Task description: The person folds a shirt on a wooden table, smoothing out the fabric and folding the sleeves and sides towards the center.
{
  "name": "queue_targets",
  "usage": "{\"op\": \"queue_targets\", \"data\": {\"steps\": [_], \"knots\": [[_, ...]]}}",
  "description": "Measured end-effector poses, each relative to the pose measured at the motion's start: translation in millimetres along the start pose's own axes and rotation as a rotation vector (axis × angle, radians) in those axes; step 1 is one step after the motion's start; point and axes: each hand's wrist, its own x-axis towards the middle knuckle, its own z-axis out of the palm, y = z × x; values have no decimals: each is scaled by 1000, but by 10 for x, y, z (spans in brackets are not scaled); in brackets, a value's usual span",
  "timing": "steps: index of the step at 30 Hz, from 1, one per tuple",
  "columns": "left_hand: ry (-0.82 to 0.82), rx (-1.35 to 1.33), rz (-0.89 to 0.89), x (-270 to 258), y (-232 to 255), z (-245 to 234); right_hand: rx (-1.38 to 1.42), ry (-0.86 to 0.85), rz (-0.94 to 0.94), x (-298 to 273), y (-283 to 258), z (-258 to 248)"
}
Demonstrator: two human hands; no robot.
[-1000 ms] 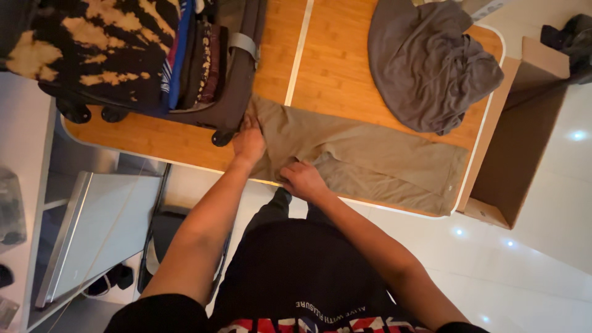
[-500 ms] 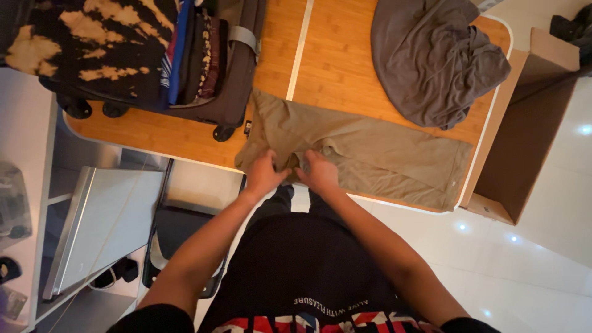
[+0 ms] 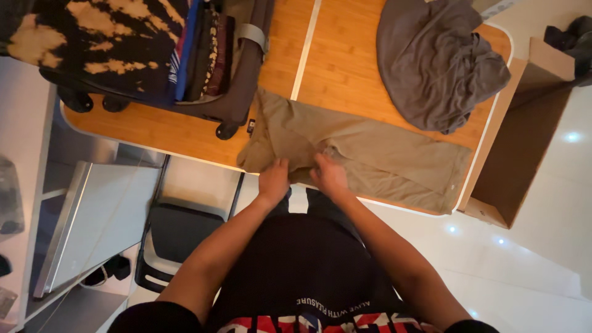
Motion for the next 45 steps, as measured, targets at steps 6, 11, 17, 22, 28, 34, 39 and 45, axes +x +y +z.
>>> {"op": "queue_targets", "data": {"steps": [6,11,17,22,28,34,39,45], "knots": [[1,-15,69,-226,-87,-36,-150,-87,-98,-161,83,-65],[98,-204,-5,-339,-110,-43,-290,-117,1,-210,224,129],[78,-663,-509,-178,-419,650,-246,-177,-187,-127,-52,-2],[-186,-1254,-758,-92,-579,833,-171,-217,-273,-97,-199,20],[-141,-1471,-654,-161,-388,554,-284,-117,-345,-131,-61,170],[-72,-1573,-799,-7,-46,41,-38,2,-323,67,-479,-340],[-76,-1614,-732,370,87,-209,-74,34,-156,141,-237,-103],[-49,-1587,-493,846,-172,-3,-14,94,153,317,254,106]]}}
